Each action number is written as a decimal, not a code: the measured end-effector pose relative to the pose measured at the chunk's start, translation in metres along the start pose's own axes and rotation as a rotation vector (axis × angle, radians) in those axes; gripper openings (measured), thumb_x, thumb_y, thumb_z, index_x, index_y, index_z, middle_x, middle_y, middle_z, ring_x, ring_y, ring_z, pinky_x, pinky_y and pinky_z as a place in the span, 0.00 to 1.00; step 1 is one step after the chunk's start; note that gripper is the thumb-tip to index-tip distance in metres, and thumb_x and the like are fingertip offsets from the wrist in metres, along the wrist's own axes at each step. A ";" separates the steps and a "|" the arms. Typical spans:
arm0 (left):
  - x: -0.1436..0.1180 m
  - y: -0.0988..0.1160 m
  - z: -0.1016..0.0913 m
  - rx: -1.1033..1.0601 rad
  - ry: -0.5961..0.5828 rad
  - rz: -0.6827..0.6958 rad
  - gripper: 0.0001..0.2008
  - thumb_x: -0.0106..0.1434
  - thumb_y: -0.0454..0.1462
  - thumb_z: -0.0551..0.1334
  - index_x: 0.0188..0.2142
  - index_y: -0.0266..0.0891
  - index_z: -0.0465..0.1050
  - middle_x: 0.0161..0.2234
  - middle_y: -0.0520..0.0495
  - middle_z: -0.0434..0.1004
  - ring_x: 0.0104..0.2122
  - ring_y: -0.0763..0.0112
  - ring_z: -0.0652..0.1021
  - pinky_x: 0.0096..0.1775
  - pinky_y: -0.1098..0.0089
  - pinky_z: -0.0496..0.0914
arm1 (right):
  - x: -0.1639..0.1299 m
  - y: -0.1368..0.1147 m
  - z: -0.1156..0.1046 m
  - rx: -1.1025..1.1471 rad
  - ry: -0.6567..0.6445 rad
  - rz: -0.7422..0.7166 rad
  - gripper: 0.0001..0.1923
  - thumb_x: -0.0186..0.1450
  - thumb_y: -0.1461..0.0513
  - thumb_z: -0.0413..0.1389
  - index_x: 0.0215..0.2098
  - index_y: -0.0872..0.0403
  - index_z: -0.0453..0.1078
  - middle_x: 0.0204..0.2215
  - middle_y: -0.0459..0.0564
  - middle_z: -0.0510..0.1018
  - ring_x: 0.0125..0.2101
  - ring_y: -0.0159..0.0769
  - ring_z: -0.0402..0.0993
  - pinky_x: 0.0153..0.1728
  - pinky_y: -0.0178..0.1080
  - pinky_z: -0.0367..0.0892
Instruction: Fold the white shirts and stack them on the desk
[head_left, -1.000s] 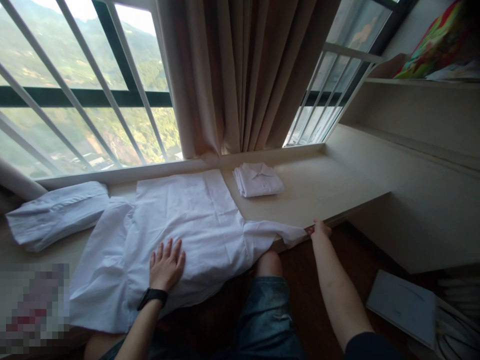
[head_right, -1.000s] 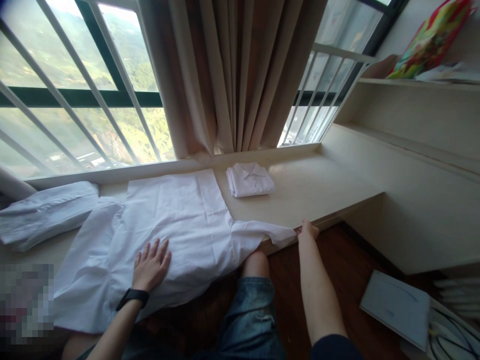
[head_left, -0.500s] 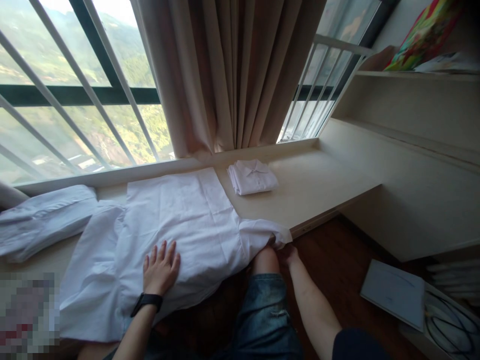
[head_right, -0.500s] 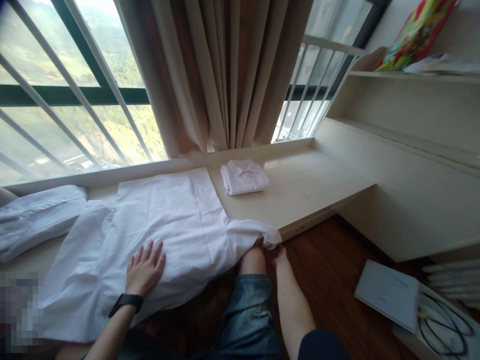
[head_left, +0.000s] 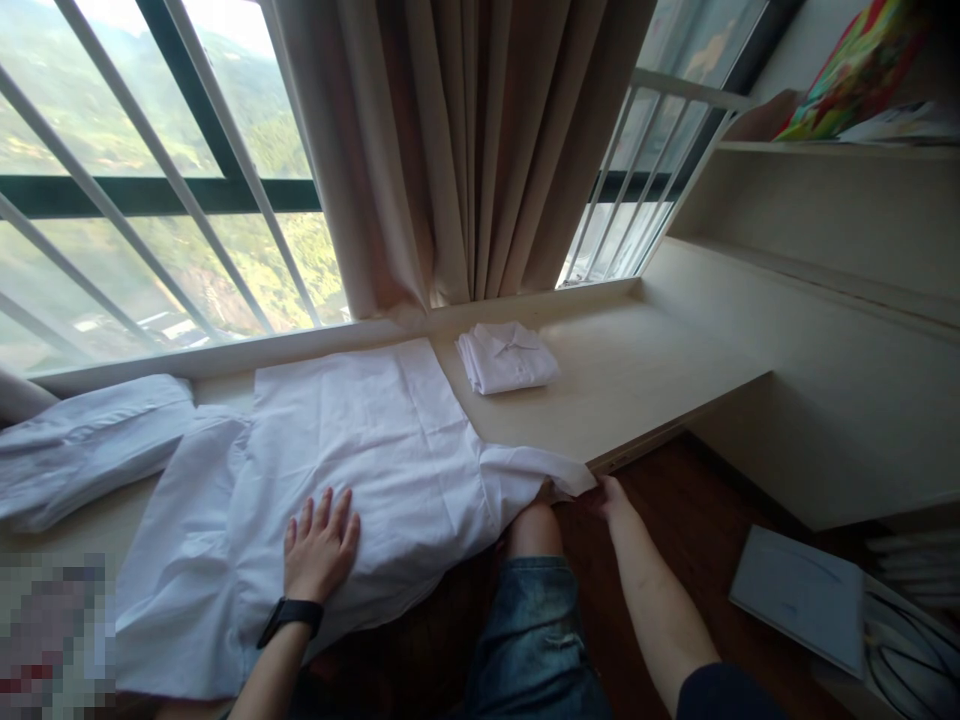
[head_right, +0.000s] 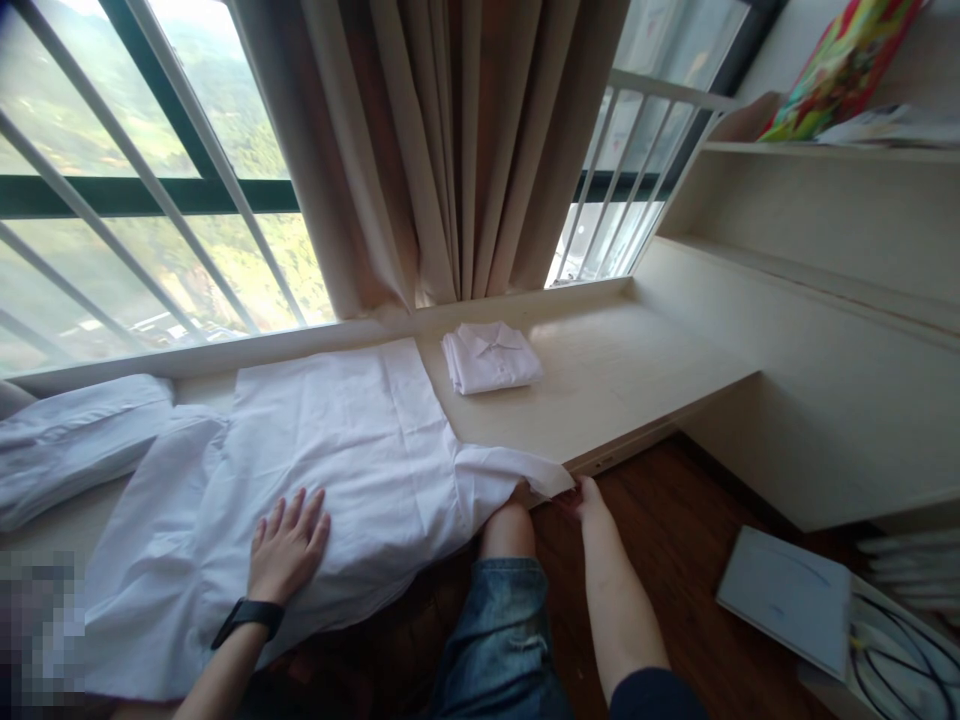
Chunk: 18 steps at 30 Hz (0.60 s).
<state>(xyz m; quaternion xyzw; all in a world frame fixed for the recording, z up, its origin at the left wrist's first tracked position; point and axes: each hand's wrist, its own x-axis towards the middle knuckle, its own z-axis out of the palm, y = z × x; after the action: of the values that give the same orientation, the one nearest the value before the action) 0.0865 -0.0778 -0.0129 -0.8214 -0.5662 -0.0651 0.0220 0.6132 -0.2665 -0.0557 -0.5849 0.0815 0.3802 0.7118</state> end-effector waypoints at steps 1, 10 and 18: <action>0.000 0.000 0.000 0.004 -0.002 0.001 0.28 0.72 0.47 0.46 0.69 0.48 0.55 0.71 0.46 0.50 0.69 0.50 0.51 0.65 0.48 0.46 | 0.003 -0.007 0.002 0.006 0.028 0.013 0.05 0.58 0.63 0.52 0.33 0.53 0.66 0.31 0.55 0.76 0.36 0.46 0.76 0.36 0.54 0.75; 0.001 -0.001 0.003 0.038 -0.008 0.005 0.28 0.72 0.46 0.46 0.70 0.48 0.52 0.71 0.47 0.48 0.69 0.51 0.51 0.66 0.48 0.46 | 0.016 -0.143 -0.013 0.249 0.165 -0.268 0.07 0.51 0.64 0.49 0.31 0.51 0.58 0.34 0.49 0.75 0.34 0.36 0.76 0.38 0.44 0.78; 0.001 -0.001 0.003 0.030 -0.005 0.003 0.28 0.72 0.46 0.47 0.70 0.48 0.53 0.71 0.46 0.49 0.69 0.51 0.51 0.65 0.48 0.46 | 0.011 -0.110 0.008 -0.399 0.209 -0.137 0.07 0.59 0.58 0.55 0.32 0.53 0.64 0.24 0.52 0.74 0.27 0.42 0.76 0.31 0.46 0.76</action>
<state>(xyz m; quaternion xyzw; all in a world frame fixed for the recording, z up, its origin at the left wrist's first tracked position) 0.0865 -0.0763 -0.0153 -0.8221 -0.5658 -0.0545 0.0328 0.6885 -0.2574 0.0257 -0.7544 0.0379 0.2768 0.5940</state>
